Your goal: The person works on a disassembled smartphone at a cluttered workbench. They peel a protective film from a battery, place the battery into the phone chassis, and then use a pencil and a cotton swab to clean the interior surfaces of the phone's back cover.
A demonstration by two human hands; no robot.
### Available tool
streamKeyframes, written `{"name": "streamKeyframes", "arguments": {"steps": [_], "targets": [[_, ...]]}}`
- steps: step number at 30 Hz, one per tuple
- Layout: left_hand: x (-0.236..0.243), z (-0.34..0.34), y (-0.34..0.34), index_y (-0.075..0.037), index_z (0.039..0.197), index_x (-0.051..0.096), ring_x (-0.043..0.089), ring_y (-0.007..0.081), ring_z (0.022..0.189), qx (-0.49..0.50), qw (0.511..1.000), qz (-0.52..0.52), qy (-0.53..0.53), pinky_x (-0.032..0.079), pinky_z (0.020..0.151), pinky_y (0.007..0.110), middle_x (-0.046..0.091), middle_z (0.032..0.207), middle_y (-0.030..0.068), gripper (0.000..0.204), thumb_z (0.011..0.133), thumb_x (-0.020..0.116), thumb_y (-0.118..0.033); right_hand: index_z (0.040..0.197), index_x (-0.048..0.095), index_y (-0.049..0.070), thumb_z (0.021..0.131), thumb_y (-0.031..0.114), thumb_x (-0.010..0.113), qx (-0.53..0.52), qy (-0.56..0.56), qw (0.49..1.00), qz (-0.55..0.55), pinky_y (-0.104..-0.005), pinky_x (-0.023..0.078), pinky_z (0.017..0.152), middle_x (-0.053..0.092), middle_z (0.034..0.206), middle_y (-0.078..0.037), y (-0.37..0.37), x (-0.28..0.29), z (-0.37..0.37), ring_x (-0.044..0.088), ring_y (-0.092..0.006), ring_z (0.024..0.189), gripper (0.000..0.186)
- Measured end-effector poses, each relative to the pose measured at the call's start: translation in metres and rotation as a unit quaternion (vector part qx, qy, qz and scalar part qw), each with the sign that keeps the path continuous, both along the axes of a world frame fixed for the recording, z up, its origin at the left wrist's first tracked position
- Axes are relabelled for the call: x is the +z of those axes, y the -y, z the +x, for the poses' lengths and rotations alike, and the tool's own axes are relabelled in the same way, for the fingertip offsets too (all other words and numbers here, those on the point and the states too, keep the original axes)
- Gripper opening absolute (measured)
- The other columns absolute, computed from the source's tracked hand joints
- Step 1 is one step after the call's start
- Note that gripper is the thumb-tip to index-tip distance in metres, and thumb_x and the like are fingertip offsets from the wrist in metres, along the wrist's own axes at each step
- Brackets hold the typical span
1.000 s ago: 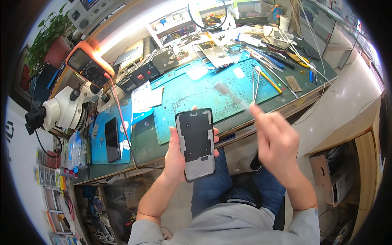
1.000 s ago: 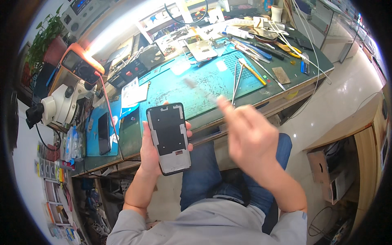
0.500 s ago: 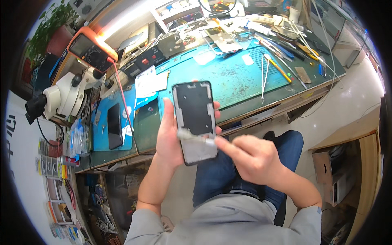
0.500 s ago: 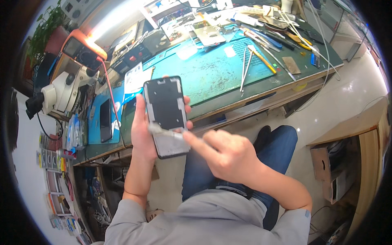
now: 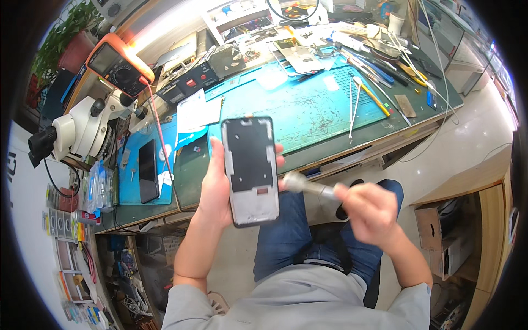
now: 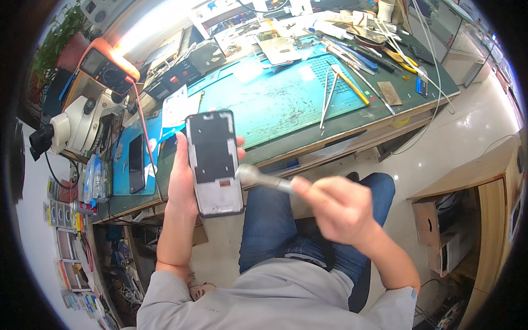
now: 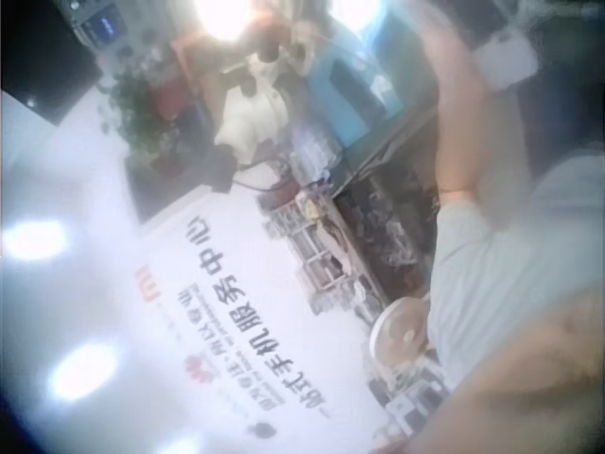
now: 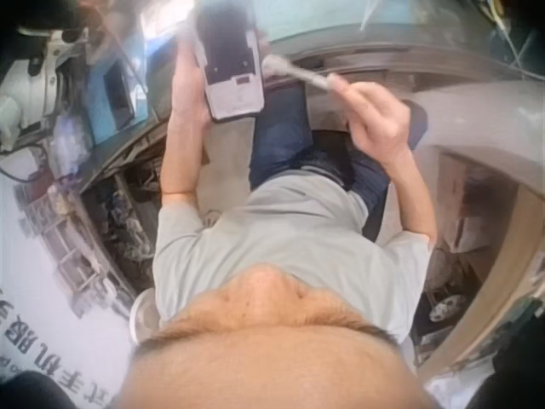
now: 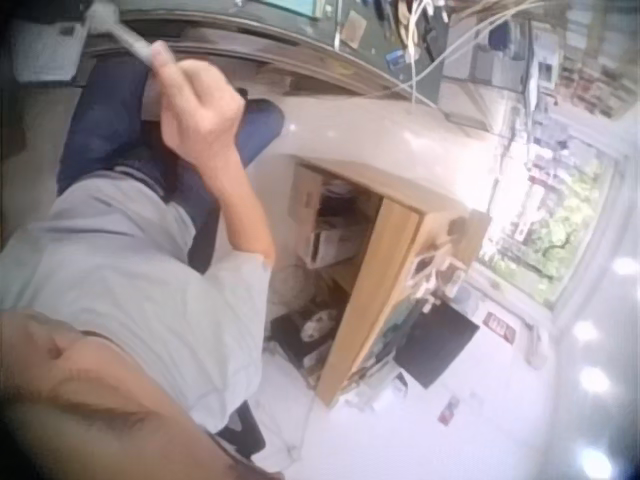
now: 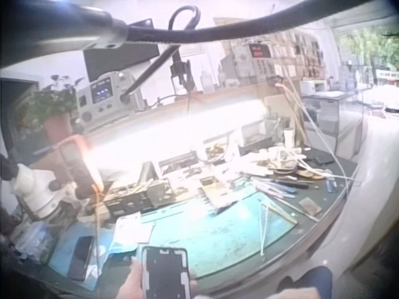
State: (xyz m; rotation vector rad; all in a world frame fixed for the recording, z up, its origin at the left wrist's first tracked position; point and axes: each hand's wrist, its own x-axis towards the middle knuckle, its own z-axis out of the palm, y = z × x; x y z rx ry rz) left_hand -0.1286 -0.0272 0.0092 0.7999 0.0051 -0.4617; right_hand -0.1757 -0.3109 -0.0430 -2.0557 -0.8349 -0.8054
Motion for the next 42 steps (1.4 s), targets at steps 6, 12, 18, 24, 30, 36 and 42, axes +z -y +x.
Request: {"name": "streamKeyframes", "arguments": {"steps": [6, 12, 18, 24, 30, 36, 42], "targets": [[0.001, -0.020, 0.003, -0.024, 0.167, 0.021, 0.066, 0.0353, 0.116, -0.092, 0.995, 0.027, -0.022, 0.061, 0.088, 0.055, 0.058, 0.137, 0.0256, 0.078, 0.105, 0.023, -0.071, 0.131, 0.073, 0.009, 0.077, -0.010, 0.065, -0.169, -0.014, 0.976, -0.135, -0.0343, 0.051, 0.056, 0.062, 0.082, -0.007, 0.020, 0.028, 0.029, 0.063, -0.0223, 0.066, 0.058], [0.004, -0.025, 0.006, -0.024, 0.166, 0.022, 0.069, 0.0400, 0.108, -0.057, 0.995, 0.003, -0.085, 0.063, 0.078, 0.058, 0.060, 0.128, 0.0317, 0.075, 0.106, 0.027, -0.070, 0.133, 0.072, 0.008, 0.082, -0.013, 0.064, -0.078, 0.002, 0.995, -0.055, -0.0350, 0.050, 0.056, 0.061, 0.076, -0.008, 0.014, 0.019, 0.014, 0.061, -0.0224, 0.064, 0.055], [0.005, -0.022, 0.008, -0.025, 0.166, 0.023, 0.069, 0.0399, 0.108, -0.081, 0.993, -0.009, -0.091, 0.063, 0.079, 0.058, 0.060, 0.130, 0.0291, 0.073, 0.107, 0.027, -0.068, 0.131, 0.073, 0.010, 0.082, -0.007, 0.064, -0.056, 0.032, 0.994, -0.094, -0.0320, 0.047, 0.053, 0.060, 0.078, -0.006, 0.018, 0.015, -0.004, 0.058, -0.0214, 0.062, 0.053], [0.000, -0.010, 0.004, -0.005, 0.154, 0.044, 0.068, 0.0319, 0.116, -0.068, 0.996, 0.038, -0.042, 0.060, 0.095, 0.048, 0.062, 0.138, 0.0217, 0.081, 0.108, 0.020, -0.068, 0.122, 0.078, 0.009, 0.073, -0.004, 0.069, -0.038, 0.055, 0.998, -0.005, -0.0321, 0.047, 0.050, 0.061, 0.076, -0.003, 0.016, 0.006, -0.001, 0.059, -0.0191, 0.059, 0.051], [0.001, -0.001, 0.006, -0.004, 0.145, 0.052, 0.070, 0.0255, 0.106, 0.072, 0.996, 0.036, 0.039, 0.061, 0.088, 0.042, 0.065, 0.130, 0.0152, 0.082, 0.107, 0.023, -0.070, 0.120, 0.078, 0.011, 0.070, 0.002, 0.070, 0.117, -0.069, 0.989, -0.062, -0.0295, 0.046, 0.046, 0.062, 0.074, -0.001, -0.017, -0.026, -0.050, 0.058, -0.0158, 0.055, 0.052], [-0.005, -0.007, 0.014, -0.007, 0.150, 0.046, 0.066, 0.0271, 0.110, 0.142, 0.985, 0.030, 0.089, 0.061, 0.086, 0.045, 0.062, 0.134, 0.0153, 0.079, 0.107, 0.025, -0.069, 0.124, 0.076, 0.008, 0.075, -0.003, 0.068, 0.090, -0.153, 0.984, 0.018, -0.0315, 0.049, 0.047, 0.061, 0.073, -0.002, -0.051, -0.023, -0.053, 0.059, -0.0189, 0.057, 0.051], [-0.008, -0.004, 0.018, -0.006, 0.147, 0.048, 0.065, 0.0273, 0.115, 0.158, 0.984, -0.019, 0.076, 0.059, 0.093, 0.047, 0.062, 0.134, 0.0152, 0.080, 0.107, 0.023, -0.069, 0.122, 0.076, 0.009, 0.080, -0.003, 0.067, 0.089, -0.142, 0.985, 0.027, -0.0312, 0.050, 0.047, 0.063, 0.073, 0.000, -0.057, -0.023, -0.047, 0.061, -0.0152, 0.059, 0.044]]}}
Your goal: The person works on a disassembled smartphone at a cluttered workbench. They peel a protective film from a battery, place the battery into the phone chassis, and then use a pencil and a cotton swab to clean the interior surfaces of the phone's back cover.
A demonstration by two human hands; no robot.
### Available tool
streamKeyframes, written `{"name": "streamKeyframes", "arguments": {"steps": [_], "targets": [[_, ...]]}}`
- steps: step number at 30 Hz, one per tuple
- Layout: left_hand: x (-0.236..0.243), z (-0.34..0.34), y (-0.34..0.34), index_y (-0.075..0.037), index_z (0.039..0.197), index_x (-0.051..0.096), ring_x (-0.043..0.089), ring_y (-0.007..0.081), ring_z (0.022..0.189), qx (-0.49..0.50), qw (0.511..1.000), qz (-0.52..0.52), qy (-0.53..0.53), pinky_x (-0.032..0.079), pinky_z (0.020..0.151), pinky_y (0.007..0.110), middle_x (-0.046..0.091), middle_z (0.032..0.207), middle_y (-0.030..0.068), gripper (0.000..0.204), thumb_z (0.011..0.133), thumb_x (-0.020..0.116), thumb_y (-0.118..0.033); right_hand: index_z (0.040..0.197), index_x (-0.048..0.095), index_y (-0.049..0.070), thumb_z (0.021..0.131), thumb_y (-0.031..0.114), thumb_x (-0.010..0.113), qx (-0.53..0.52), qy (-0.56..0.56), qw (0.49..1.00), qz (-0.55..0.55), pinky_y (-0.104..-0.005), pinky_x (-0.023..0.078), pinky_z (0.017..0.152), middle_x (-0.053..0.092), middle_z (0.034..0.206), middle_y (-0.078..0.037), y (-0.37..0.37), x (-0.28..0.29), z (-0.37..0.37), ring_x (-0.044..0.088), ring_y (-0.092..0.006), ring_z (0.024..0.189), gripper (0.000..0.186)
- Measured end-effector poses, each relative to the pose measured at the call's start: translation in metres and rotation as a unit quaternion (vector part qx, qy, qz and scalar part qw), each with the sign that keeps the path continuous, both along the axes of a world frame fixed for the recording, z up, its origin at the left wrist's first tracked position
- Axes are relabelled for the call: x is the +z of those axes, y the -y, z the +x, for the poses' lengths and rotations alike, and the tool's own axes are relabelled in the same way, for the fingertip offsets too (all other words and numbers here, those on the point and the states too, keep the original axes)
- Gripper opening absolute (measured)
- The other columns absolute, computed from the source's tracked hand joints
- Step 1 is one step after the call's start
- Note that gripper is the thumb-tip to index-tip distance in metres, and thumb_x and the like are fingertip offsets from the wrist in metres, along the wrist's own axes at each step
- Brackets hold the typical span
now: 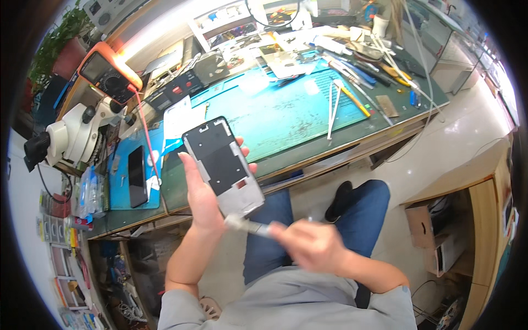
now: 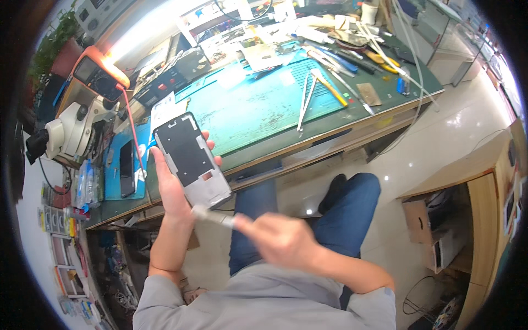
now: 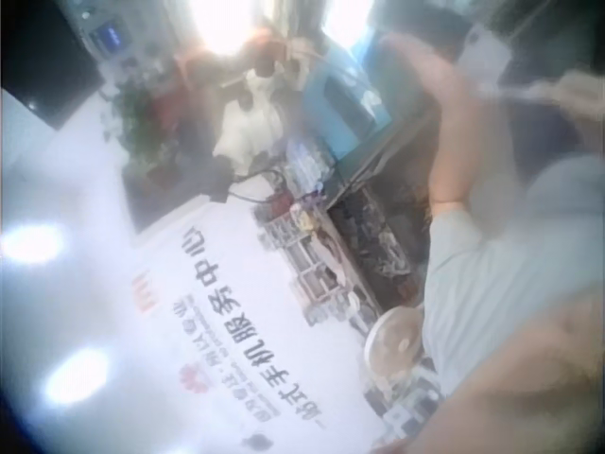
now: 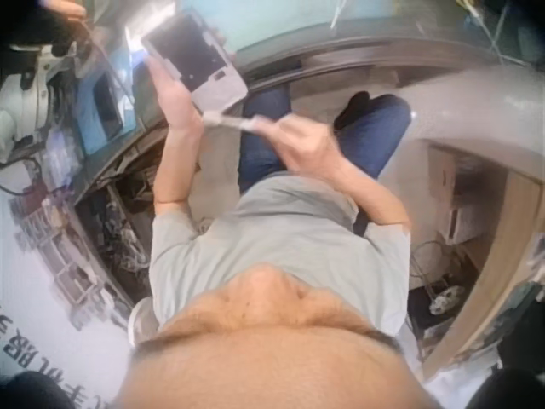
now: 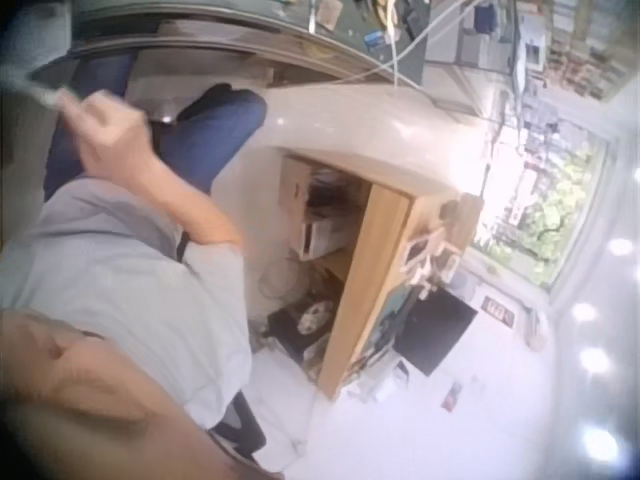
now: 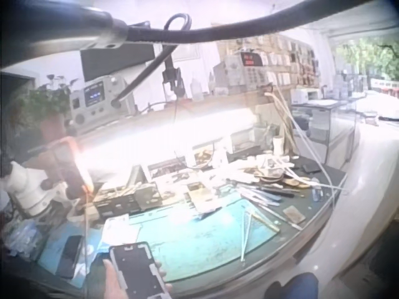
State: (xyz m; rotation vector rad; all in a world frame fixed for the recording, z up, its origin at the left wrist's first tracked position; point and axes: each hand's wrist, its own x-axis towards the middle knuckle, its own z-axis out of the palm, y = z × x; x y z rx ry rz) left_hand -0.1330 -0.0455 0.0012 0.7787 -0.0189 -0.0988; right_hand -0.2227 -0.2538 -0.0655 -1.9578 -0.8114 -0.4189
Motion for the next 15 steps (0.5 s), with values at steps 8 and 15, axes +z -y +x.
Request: {"name": "streamKeyframes", "arguments": {"steps": [8, 15], "targets": [[0.024, 0.036, -0.064, 0.004, 0.149, 0.045, 0.070, 0.0350, 0.118, -0.113, 0.979, 0.050, -0.162, 0.061, 0.097, 0.047, 0.064, 0.135, 0.0270, 0.052, 0.111, 0.042, -0.031, 0.135, 0.064, 0.002, 0.096, -0.006, 0.058, -0.320, -0.003, 0.946, 0.051, -0.0351, 0.051, 0.065, 0.066, 0.095, -0.015, 0.088, 0.056, 0.074, 0.063, -0.0242, 0.070, 0.040], [0.028, 0.051, -0.069, 0.002, 0.134, 0.058, 0.072, 0.0185, 0.104, -0.177, 0.922, 0.325, -0.113, 0.061, 0.087, 0.034, 0.072, 0.117, 0.0124, 0.039, 0.099, 0.066, -0.014, 0.140, 0.057, 0.006, 0.094, 0.039, 0.074, -0.325, -0.066, 0.930, -0.157, -0.0438, 0.056, 0.070, 0.070, 0.091, -0.015, 0.072, 0.066, 0.150, 0.071, -0.0349, 0.078, 0.059]]}}
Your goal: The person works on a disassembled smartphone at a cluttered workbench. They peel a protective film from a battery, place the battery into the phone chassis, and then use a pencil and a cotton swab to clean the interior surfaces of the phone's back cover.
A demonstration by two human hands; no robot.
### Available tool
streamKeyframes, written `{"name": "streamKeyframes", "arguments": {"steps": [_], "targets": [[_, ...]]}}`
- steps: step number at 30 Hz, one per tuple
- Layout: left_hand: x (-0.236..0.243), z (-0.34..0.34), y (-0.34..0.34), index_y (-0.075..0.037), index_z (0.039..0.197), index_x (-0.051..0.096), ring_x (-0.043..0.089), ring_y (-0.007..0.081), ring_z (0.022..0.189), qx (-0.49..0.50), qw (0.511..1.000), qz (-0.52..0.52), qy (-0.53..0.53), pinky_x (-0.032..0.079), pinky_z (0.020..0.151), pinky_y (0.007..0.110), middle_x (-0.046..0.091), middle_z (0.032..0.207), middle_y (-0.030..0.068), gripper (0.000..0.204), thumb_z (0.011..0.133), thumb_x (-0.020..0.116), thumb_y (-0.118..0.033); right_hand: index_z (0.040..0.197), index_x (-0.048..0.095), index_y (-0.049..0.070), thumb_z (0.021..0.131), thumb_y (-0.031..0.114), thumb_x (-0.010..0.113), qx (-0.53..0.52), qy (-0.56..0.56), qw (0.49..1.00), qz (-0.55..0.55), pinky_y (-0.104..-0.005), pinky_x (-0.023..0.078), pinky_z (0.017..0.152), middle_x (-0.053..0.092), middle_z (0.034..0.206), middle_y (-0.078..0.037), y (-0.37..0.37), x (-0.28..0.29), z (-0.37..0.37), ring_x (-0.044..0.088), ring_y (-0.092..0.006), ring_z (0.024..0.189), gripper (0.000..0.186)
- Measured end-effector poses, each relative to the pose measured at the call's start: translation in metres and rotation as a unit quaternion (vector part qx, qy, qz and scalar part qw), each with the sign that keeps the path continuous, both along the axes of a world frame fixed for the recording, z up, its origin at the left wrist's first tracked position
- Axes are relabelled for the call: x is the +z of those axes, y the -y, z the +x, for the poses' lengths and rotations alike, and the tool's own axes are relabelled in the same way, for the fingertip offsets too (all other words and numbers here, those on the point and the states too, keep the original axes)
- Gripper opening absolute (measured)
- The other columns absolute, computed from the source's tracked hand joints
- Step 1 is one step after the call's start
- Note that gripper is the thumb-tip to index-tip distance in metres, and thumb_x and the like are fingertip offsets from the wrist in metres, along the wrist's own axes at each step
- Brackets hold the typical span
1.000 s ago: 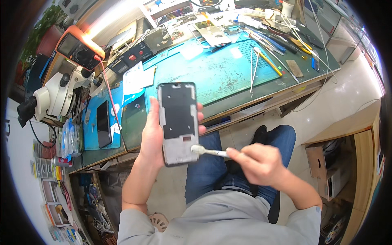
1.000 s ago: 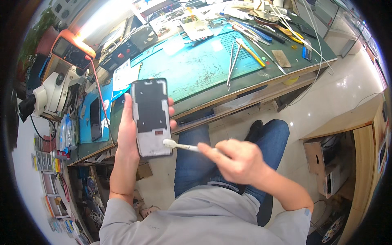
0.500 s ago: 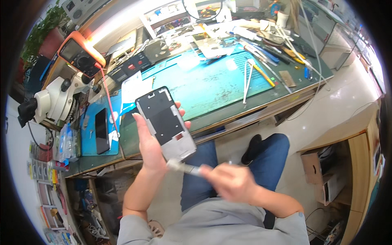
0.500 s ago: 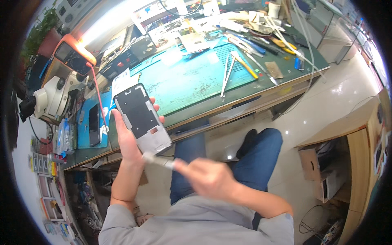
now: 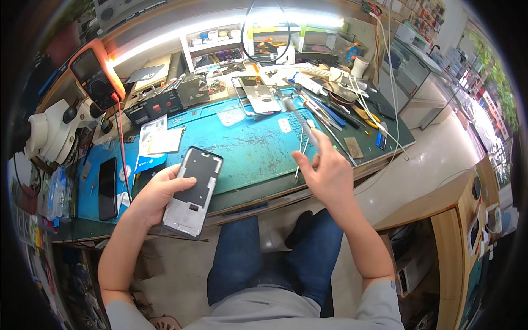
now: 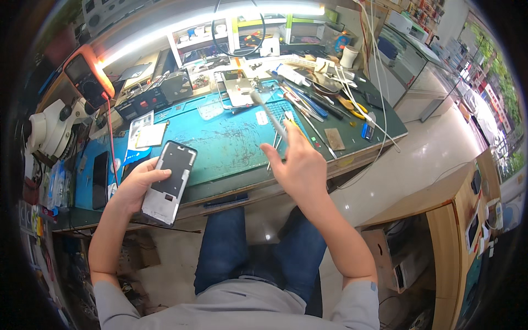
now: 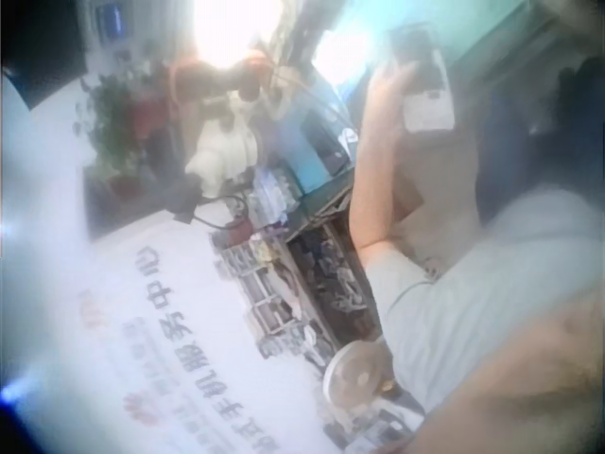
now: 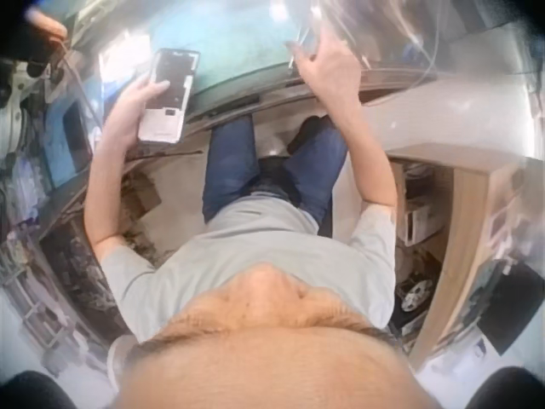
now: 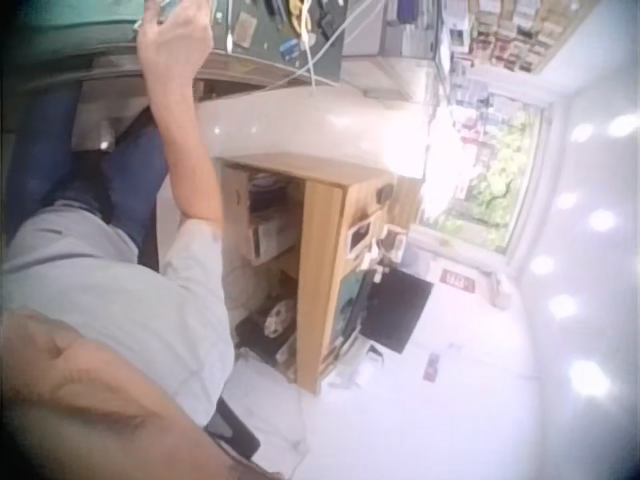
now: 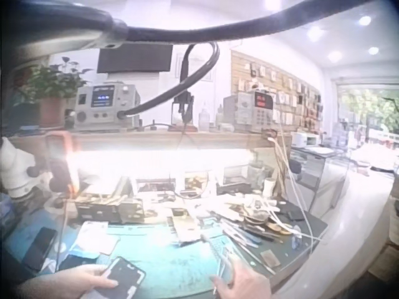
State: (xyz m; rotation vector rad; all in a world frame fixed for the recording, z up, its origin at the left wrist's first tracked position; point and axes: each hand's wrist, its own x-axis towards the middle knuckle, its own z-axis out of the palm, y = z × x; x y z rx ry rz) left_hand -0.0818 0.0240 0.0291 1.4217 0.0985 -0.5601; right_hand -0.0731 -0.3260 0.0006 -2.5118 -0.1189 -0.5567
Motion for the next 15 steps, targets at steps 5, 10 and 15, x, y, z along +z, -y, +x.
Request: {"name": "streamKeyframes", "arguments": {"steps": [5, 10, 15], "targets": [[0.009, 0.022, 0.021, 0.000, 0.131, 0.061, 0.068, 0.0089, 0.098, 0.001, 0.993, 0.085, 0.081, 0.056, 0.090, 0.028, 0.072, 0.113, 0.0043, 0.033, 0.106, 0.063, -0.022, 0.143, 0.052, 0.003, 0.094, 0.022, 0.067, 0.051, -0.038, 0.992, -0.106, -0.0484, 0.058, 0.073, 0.073, 0.092, -0.019, -0.003, -0.014, 0.032, 0.072, -0.0379, 0.081, 0.055], [0.004, 0.061, 0.044, 0.000, 0.126, 0.065, 0.064, 0.0089, 0.094, -0.093, 0.955, 0.201, 0.197, 0.054, 0.081, 0.028, 0.071, 0.108, 0.0070, 0.029, 0.104, 0.065, -0.019, 0.143, 0.054, 0.007, 0.092, 0.016, 0.067, 0.039, -0.019, 0.999, -0.007, -0.0462, 0.057, 0.073, 0.072, 0.090, -0.020, 0.035, 0.018, 0.033, 0.072, -0.0383, 0.079, 0.053], [-0.005, 0.080, 0.068, -0.004, 0.113, 0.074, 0.063, 0.0293, 0.084, -0.132, 0.808, 0.352, 0.454, 0.051, 0.075, 0.037, 0.064, 0.091, 0.0124, 0.020, 0.093, 0.072, -0.007, 0.133, 0.066, 0.007, 0.089, 0.012, 0.077, 0.112, 0.009, 0.993, -0.029, -0.0349, 0.056, 0.071, 0.071, 0.089, -0.012, 0.096, 0.017, 0.066, 0.071, -0.0240, 0.075, 0.045]]}}
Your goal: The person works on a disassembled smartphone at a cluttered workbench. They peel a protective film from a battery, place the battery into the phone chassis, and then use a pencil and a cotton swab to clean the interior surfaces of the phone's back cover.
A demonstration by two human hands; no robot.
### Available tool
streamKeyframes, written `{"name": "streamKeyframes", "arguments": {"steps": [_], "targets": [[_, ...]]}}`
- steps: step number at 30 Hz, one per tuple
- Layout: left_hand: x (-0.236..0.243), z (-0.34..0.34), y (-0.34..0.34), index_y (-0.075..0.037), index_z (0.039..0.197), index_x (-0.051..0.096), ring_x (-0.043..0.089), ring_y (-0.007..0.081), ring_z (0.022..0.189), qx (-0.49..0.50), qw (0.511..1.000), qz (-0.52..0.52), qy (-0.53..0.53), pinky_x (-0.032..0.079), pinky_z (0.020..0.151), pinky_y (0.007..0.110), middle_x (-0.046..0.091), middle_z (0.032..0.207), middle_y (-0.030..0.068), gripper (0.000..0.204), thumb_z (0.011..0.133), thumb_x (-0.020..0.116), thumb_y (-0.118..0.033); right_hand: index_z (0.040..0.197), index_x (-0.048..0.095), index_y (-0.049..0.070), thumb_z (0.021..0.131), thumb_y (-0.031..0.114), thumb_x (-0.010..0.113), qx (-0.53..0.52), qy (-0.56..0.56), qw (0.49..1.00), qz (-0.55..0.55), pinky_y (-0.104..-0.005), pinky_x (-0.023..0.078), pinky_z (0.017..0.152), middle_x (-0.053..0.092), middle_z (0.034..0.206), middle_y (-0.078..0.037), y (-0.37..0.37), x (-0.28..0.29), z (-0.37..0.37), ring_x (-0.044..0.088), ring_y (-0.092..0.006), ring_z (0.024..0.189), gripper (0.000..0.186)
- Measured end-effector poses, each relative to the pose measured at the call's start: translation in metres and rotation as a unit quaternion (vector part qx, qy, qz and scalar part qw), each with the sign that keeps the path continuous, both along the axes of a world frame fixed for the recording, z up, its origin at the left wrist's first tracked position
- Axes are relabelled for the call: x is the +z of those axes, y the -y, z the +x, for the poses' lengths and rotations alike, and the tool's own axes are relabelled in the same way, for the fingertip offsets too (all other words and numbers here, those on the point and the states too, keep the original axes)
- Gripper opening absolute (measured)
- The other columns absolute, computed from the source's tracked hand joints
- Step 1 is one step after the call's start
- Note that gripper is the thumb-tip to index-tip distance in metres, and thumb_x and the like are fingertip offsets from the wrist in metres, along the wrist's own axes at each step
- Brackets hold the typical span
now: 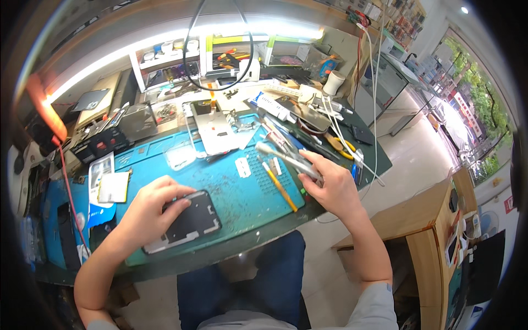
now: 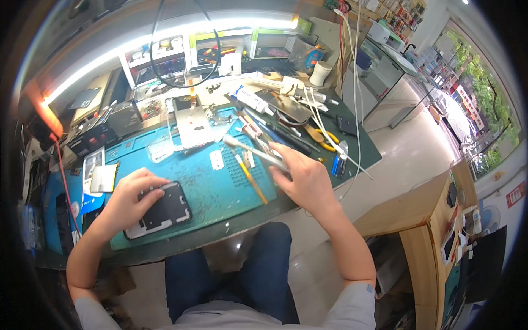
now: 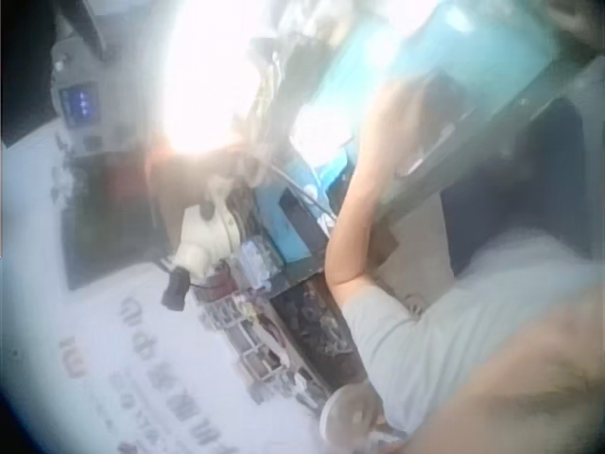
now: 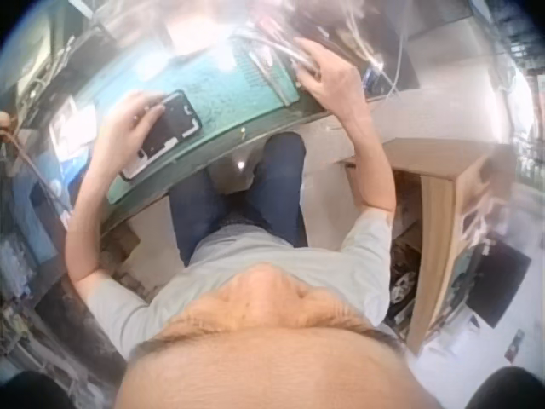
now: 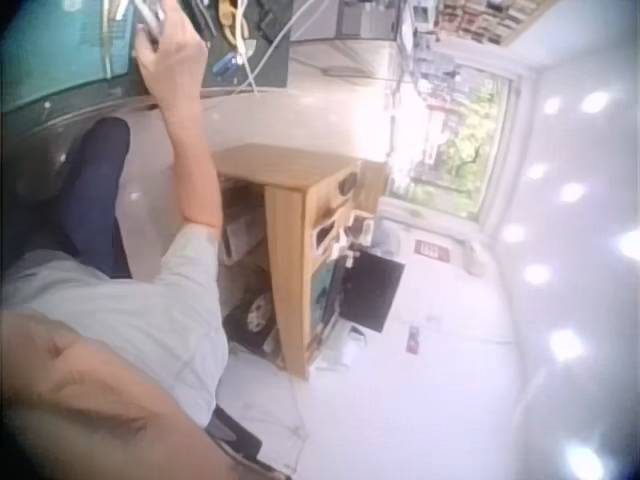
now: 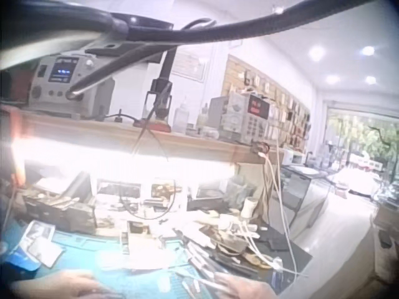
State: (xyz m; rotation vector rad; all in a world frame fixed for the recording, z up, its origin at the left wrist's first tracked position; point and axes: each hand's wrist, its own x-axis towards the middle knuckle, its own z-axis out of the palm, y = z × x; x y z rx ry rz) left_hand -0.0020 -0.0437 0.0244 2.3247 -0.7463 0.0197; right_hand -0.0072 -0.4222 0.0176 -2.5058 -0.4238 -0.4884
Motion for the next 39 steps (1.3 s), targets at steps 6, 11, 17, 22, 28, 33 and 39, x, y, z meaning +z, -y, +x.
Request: {"name": "streamKeyframes", "arguments": {"steps": [6, 11, 17, 22, 28, 33, 39], "targets": [[0.000, -0.003, -0.009, -0.002, 0.095, 0.073, 0.062, 0.0294, 0.074, 0.025, 0.980, 0.060, 0.186, 0.051, 0.069, 0.037, 0.064, 0.082, 0.0112, 0.010, 0.089, 0.076, -0.009, 0.127, 0.069, 0.006, 0.094, 0.024, 0.075, -0.066, 0.019, 0.998, -0.010, -0.0365, 0.054, 0.069, 0.069, 0.095, -0.011, 0.031, -0.011, 0.012, 0.068, -0.0275, 0.076, 0.038], [0.000, -0.033, -0.027, -0.001, 0.104, 0.072, 0.063, 0.0252, 0.064, 0.084, 0.991, -0.005, 0.100, 0.051, 0.061, 0.036, 0.064, 0.071, 0.0103, 0.012, 0.092, 0.071, -0.002, 0.132, 0.067, 0.002, 0.095, 0.018, 0.074, -0.096, 0.030, 0.994, 0.038, -0.0347, 0.056, 0.078, 0.067, 0.107, -0.012, 0.021, -0.009, 0.007, 0.069, -0.0255, 0.086, 0.040], [-0.022, -0.040, -0.031, 0.002, 0.133, 0.061, 0.065, 0.0305, 0.099, 0.095, 0.941, -0.036, 0.324, 0.054, 0.084, 0.037, 0.062, 0.122, 0.0210, 0.045, 0.089, 0.062, 0.013, 0.111, 0.074, 0.008, 0.095, 0.015, 0.069, -0.169, 0.180, 0.961, -0.125, -0.0456, 0.053, 0.077, 0.071, 0.097, -0.011, 0.066, 0.016, 0.085, 0.069, -0.0343, 0.089, 0.018], [-0.035, -0.029, -0.041, 0.004, 0.137, 0.055, 0.063, 0.0272, 0.099, 0.134, 0.918, -0.081, 0.364, 0.053, 0.088, 0.039, 0.061, 0.121, 0.0202, 0.052, 0.086, 0.059, 0.015, 0.121, 0.072, 0.010, 0.093, 0.015, 0.066, -0.196, 0.067, 0.948, -0.243, -0.0471, 0.056, 0.089, 0.074, 0.115, -0.015, 0.134, 0.018, 0.204, 0.069, -0.0366, 0.108, 0.029], [-0.040, -0.028, -0.047, 0.004, 0.141, 0.051, 0.062, 0.0256, 0.097, 0.187, 0.905, -0.111, 0.365, 0.050, 0.093, 0.040, 0.063, 0.119, 0.0197, 0.061, 0.082, 0.059, 0.016, 0.142, 0.058, 0.005, 0.081, 0.024, 0.079, -0.064, -0.161, 0.967, -0.185, -0.0418, 0.052, 0.102, 0.069, 0.131, -0.021, 0.119, 0.019, 0.240, 0.066, -0.0356, 0.122, 0.067], [-0.036, -0.029, -0.040, 0.004, 0.144, 0.048, 0.061, 0.0255, 0.094, 0.170, 0.907, -0.101, 0.372, 0.048, 0.092, 0.041, 0.064, 0.115, 0.0188, 0.065, 0.081, 0.060, 0.015, 0.136, 0.062, 0.004, 0.083, 0.007, 0.075, -0.105, 0.011, 0.958, -0.269, -0.0465, 0.049, 0.105, 0.067, 0.128, -0.023, 0.140, 0.025, 0.237, 0.061, -0.0410, 0.123, 0.054], [-0.039, -0.029, -0.038, 0.004, 0.146, 0.046, 0.061, 0.0254, 0.092, 0.170, 0.910, -0.107, 0.362, 0.048, 0.090, 0.041, 0.064, 0.114, 0.0190, 0.066, 0.083, 0.060, 0.014, 0.115, 0.055, 0.000, 0.076, 0.005, 0.077, -0.145, 0.300, 0.908, -0.255, -0.0511, 0.043, 0.099, 0.062, 0.108, -0.021, 0.112, 0.039, 0.201, 0.057, -0.0440, 0.111, 0.045]]}}
